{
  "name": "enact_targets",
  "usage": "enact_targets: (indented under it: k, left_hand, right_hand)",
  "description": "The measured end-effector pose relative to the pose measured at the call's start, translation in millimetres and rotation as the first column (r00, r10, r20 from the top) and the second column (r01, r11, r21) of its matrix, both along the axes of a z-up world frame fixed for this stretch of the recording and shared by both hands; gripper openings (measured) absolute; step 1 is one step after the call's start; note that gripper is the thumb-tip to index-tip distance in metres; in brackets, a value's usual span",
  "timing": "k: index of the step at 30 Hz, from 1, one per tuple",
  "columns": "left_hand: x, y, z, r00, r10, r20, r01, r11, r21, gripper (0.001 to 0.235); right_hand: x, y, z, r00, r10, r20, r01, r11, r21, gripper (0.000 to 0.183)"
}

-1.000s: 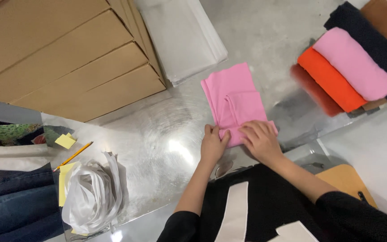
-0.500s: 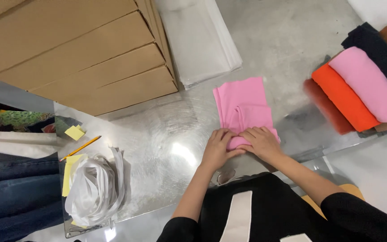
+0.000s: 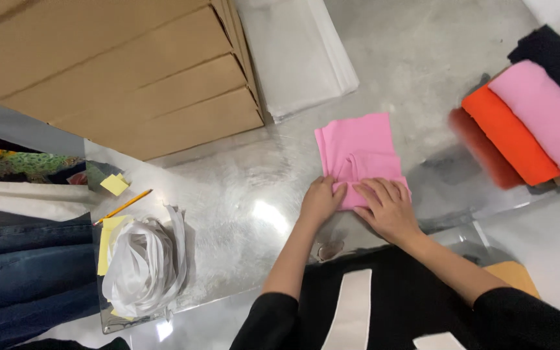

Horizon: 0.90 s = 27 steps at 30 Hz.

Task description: The person folds a pink garment and a green garment on a metal table, stacking them with other folded clothes. They also remove a dark blue garment from a hanger and fold it by hand.

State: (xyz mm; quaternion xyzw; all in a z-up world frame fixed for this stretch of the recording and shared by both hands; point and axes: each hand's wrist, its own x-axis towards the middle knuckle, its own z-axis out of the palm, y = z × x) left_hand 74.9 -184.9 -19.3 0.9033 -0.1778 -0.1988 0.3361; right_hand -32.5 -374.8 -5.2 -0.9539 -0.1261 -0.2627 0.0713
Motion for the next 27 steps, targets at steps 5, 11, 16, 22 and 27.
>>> enact_targets:
  k: [5,11,16,22,27]
  left_hand:
    - [14,-9,-34,0.993,0.046,-0.105,-0.036,0.995,0.091,0.05]
    - [7,-5,-10,0.979,0.156,0.129,-0.169,0.981,0.098,0.041]
    - [-13,13,49,0.925,-0.102,0.365,0.091,0.995,0.046,0.034]
    - [-10,21,36,0.937,-0.177,0.299,0.16,0.984,0.081,0.06]
    - [14,12,18,0.952,-0.149,0.267,0.142,0.989,0.046,0.044]
  right_hand:
    - [1,-1,-2,0.996,-0.013,-0.092,0.013,1.0,-0.004,0.062]
    - [36,-17,-4,0.971,0.116,-0.208,-0.103,0.992,0.07,0.058]
    - [64,-28,6,0.866,0.157,-0.474,-0.091,0.983,0.159,0.062]
    - [71,-23,45,0.648,0.209,-0.732,0.054,0.946,0.319,0.058]
    - [51,-25,20,0.891,0.056,-0.45,0.022,0.986,0.167,0.045]
